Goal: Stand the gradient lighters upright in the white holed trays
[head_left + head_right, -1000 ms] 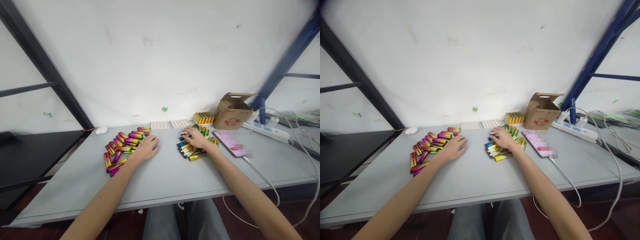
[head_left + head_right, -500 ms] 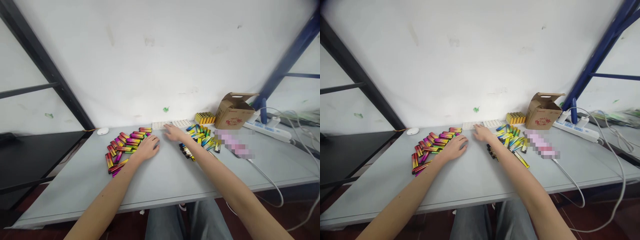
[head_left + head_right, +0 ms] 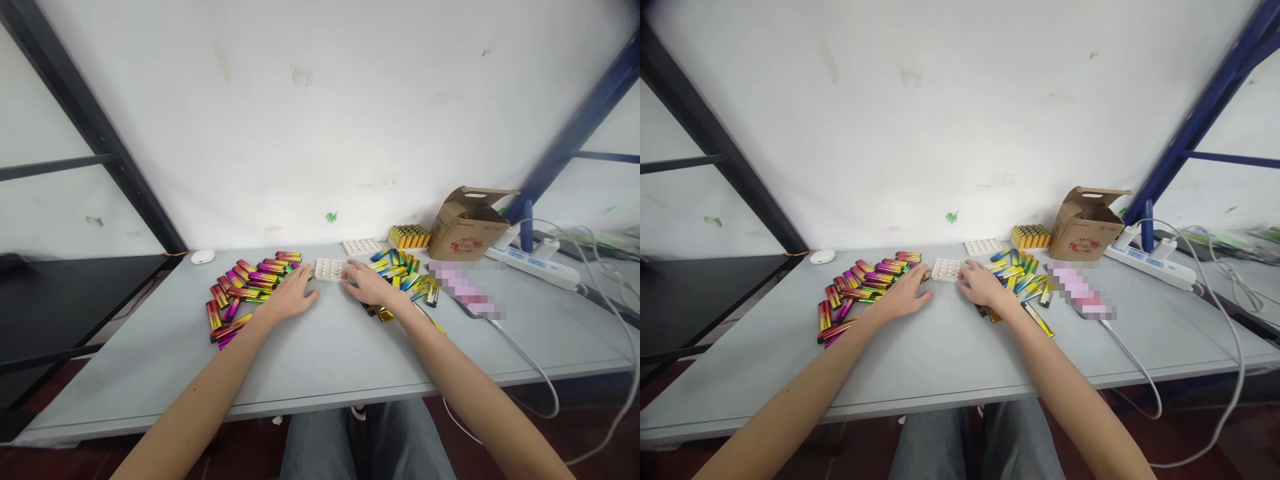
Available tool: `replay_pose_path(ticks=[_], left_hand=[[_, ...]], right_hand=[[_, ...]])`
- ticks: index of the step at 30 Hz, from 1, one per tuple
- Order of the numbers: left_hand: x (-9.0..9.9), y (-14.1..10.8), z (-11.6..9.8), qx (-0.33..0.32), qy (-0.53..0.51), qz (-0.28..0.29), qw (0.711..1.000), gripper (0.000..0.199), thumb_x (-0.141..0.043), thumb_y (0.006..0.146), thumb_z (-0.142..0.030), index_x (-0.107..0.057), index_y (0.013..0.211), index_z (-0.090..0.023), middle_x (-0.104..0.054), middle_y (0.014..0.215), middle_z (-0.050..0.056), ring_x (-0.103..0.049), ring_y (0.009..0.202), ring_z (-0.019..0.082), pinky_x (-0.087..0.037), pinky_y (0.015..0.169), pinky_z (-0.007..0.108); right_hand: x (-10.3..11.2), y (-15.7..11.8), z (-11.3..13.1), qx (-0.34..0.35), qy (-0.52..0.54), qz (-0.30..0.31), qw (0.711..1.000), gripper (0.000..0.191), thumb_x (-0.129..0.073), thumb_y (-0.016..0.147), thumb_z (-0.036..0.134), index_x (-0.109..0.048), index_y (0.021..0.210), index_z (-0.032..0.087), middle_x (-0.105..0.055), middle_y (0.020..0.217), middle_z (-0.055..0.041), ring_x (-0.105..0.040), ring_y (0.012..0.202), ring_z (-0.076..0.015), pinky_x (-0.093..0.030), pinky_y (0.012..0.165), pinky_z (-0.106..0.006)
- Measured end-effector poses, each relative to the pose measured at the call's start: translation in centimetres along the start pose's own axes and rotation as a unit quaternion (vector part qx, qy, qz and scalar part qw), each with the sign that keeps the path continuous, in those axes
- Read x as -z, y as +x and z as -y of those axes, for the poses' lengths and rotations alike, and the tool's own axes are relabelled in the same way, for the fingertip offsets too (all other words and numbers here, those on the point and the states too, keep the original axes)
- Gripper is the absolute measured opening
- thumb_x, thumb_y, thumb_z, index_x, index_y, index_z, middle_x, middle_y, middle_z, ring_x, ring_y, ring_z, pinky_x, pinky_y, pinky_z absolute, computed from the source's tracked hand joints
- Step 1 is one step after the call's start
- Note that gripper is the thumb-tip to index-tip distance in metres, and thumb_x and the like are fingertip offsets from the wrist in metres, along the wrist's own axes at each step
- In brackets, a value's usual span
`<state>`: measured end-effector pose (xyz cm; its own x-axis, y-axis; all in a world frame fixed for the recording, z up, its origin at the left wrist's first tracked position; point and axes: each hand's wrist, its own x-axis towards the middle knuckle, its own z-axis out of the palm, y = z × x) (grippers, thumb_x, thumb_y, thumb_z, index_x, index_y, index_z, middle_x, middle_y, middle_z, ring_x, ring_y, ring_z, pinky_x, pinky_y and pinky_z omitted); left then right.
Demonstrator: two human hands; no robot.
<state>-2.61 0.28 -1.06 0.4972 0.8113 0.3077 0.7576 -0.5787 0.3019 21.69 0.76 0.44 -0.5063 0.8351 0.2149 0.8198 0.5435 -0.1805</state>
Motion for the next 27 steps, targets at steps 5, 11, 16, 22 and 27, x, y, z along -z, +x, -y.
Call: replay_pose_path(ticks=[5, 11, 16, 22, 27], left_hand=[[0.4, -0.2, -0.4, 0.000, -0.008, 0.004, 1.000, 0.058, -0.051, 0.087, -0.044, -0.036, 0.138, -0.020, -0.047, 0.137, 0.013, -0.047, 0.126, 0.029, -0.039, 0.105, 0.045], [0.3, -0.2, -0.4, -0.021, 0.024, 0.037, 0.999, 0.075, -0.056, 0.082, -0.056, -0.034, 0.142, -0.016, -0.041, 0.146, 0.014, -0.034, 0.138, 0.030, -0.025, 0.115, 0.047], [0.3, -0.2, 0.2, -0.018, 0.031, 0.043, 0.998, 0.074, -0.055, 0.081, -0.060, -0.042, 0.139, -0.015, -0.046, 0.143, 0.014, -0.036, 0.136, 0.031, -0.025, 0.115, 0.048], [0.6, -0.3, 0.5, -0.037, 0.024, 0.007, 0.999, 0.068, -0.059, 0.078, -0.058, -0.051, 0.132, -0.018, -0.052, 0.137, 0.013, -0.041, 0.132, 0.032, -0.030, 0.112, 0.046], [0.5, -0.3, 0.0, -0.058, 0.022, 0.020, 0.998, 0.062, -0.059, 0.079, -0.053, -0.052, 0.129, -0.018, -0.054, 0.134, 0.013, -0.042, 0.130, 0.032, -0.032, 0.111, 0.046]], right_hand=[[-0.1, -0.6, -0.3, 0.062, 0.038, 0.004, 0.997, 0.012, -0.050, 0.087, 0.016, -0.060, 0.092, 0.018, -0.057, 0.118, -0.0122, -0.059, 0.101, -0.0234, -0.045, 0.089, -0.035], [-0.2, -0.7, -0.2, 0.129, 0.096, 0.009, 0.987, 0.009, -0.056, 0.084, 0.019, -0.065, 0.086, 0.020, -0.059, 0.120, -0.0109, -0.057, 0.112, -0.0256, -0.043, 0.096, -0.036], [0.0, -0.9, -0.5, 0.130, 0.120, 0.001, 0.984, 0.027, -0.062, 0.082, 0.027, -0.063, 0.107, 0.020, -0.058, 0.125, -0.0108, -0.053, 0.119, -0.0272, -0.042, 0.101, -0.039], [-0.3, -1.1, -1.2, 0.068, 0.067, 0.012, 0.995, 0.076, -0.066, 0.077, 0.048, -0.043, 0.138, 0.010, -0.050, 0.138, -0.0195, -0.041, 0.132, -0.0355, -0.034, 0.109, -0.048], [-0.4, -0.9, -1.0, 0.069, 0.059, 0.008, 0.996, 0.075, -0.065, 0.078, 0.049, -0.045, 0.138, 0.009, -0.050, 0.139, -0.0183, -0.043, 0.131, -0.0329, -0.034, 0.110, -0.045]])
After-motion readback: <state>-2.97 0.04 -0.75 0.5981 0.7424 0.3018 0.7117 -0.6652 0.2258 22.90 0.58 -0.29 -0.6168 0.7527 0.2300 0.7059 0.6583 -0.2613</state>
